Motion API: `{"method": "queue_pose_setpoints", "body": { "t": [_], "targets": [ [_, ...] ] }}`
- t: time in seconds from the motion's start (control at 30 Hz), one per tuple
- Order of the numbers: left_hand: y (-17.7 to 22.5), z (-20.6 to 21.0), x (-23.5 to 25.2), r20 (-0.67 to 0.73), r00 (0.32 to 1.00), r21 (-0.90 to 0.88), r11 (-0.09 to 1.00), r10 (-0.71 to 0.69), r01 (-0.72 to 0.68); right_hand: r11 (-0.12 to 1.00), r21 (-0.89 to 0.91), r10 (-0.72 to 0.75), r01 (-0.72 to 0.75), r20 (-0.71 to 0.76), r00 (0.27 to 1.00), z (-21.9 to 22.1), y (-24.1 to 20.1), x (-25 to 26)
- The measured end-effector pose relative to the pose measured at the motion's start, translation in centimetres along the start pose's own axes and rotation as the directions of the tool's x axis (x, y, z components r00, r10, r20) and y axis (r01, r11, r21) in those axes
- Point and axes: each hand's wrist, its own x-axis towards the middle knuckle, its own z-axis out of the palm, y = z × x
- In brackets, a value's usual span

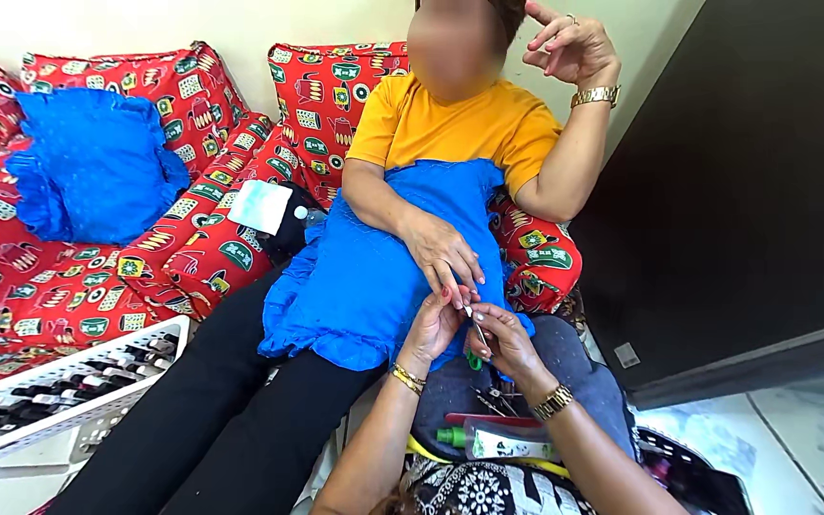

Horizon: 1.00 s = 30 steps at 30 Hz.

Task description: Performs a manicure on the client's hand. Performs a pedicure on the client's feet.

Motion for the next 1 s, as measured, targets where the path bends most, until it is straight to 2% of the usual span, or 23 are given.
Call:
{"method": "queue_pose_setpoints", "body": {
  "t": [0.17,0.33,0.53,0.8,1.0],
  "targets": [
    [0.1,0.0,-0.1,0.012,1.0,0.038,0.999,0.007,-0.007,0.999,-0.039,-0.023,0.024,0.024,0.999,-0.3,-0.1,-0.1],
    [0.1,0.1,-0.1,-0.005,1.0,0.012,1.0,-0.004,0.004,0.999,-0.05,0.012,-0.012,-0.014,1.0,0.1,-0.7,0.2],
    [0.1,0.2,-0.1,0.015,1.0,-0.01,1.0,-0.009,0.009,0.998,-0.058,0.046,-0.04,0.097,0.994,-1.0,-0.9,0.1],
    [0.0,-0.2,-0.1,0.032,0.999,-0.006,1.0,-0.006,0.006,0.989,-0.099,0.116,-0.114,0.018,0.993,-0.4,-1.8,0.1],
    [0.1,-0.2,-0.1,0.021,1.0,0.004,1.0,-0.003,0.003,0.99,-0.1,0.1,-0.098,0.013,0.995,-0.3,-1.6,0.3]
  ]
}}
